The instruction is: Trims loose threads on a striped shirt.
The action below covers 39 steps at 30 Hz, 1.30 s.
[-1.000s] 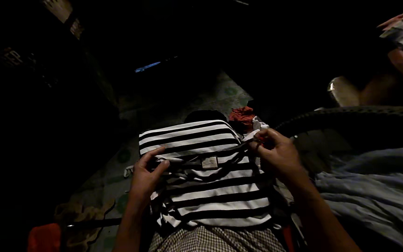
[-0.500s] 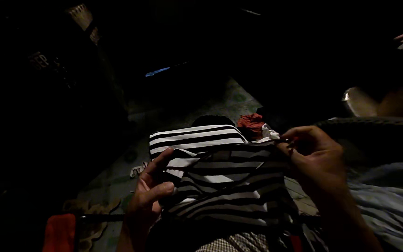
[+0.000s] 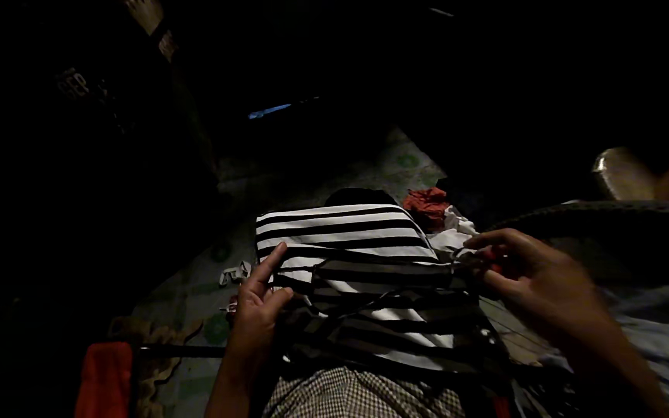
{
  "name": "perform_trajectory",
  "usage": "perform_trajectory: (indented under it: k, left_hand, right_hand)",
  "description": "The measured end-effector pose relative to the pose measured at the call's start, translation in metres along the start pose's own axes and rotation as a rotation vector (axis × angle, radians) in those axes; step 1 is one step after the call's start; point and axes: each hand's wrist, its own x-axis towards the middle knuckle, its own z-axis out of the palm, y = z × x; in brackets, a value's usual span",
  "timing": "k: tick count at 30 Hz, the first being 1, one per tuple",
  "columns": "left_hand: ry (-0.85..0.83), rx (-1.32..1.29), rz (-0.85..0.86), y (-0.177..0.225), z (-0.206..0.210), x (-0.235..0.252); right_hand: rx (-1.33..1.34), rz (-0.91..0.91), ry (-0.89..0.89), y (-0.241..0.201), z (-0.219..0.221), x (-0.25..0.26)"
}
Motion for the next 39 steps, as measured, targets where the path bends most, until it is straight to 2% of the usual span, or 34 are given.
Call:
perform_trajectory:
  k: [2, 4, 6, 9, 12, 15, 19, 21, 24, 27, 29, 34, 39]
  left_hand:
    - [0.007, -0.1, -0.05, 0.0, 0.002, 0.001]
    - [0.061, -0.046, -0.092, 0.001, 0.006, 0.003]
    - [0.128, 0.232, -0.115, 0.001, 0.009, 0.003]
    - [0.166, 0.737, -0.024, -0.011, 0.012, 0.009]
    - [0.142, 0.89, 0.081, -0.018, 0.008, 0.012]
    - [0.119, 0.829, 0.147, -0.014, 0.002, 0.013]
    - [0.033, 0.679, 0.267, -0.008, -0.009, 0.013]
    - [-0.048, 0.598, 0.266, -0.004, -0.013, 0.015]
    - [-0.117, 0.384, 0.115, -0.002, -0.017, 0.019]
    - [-0.083, 0.149, -0.114, -0.001, -0.01, 0.018]
    - [-0.053, 0.029, -0.2, -0.002, 0.0, 0.015]
    - [0.187, -0.149, -0.349, -0.003, 0.023, 0.013]
    - [0.081, -0.364, -0.378, -0.007, 0.028, 0.019]
  right_hand:
    - [-0.002, -0.031, 0.018, -0.002, 0.002, 0.0]
    - [0.023, -0.064, 0.011, -0.005, 0.005, 0.002]
    - [0.123, -0.067, -0.026, -0.01, 0.009, 0.003]
    - [0.383, 0.009, -0.082, -0.021, 0.015, 0.006]
    - [0.801, 0.282, -0.092, -0.029, 0.019, 0.014]
    - [1.013, 0.505, -0.088, -0.021, 0.017, 0.024]
    - [0.969, 0.599, -0.018, -0.014, 0.021, 0.027]
    - [0.97, 0.615, -0.009, -0.013, 0.025, 0.027]
    - [1.069, 0.613, -0.044, -0.008, 0.028, 0.031]
    - [1.023, 0.589, -0.044, -0.005, 0.033, 0.034]
    - [0.989, 0.585, -0.042, -0.007, 0.037, 0.032]
    - [0.941, 0.615, -0.06, -0.013, 0.044, 0.024]
    - [1.021, 0.514, -0.128, -0.016, 0.048, 0.021]
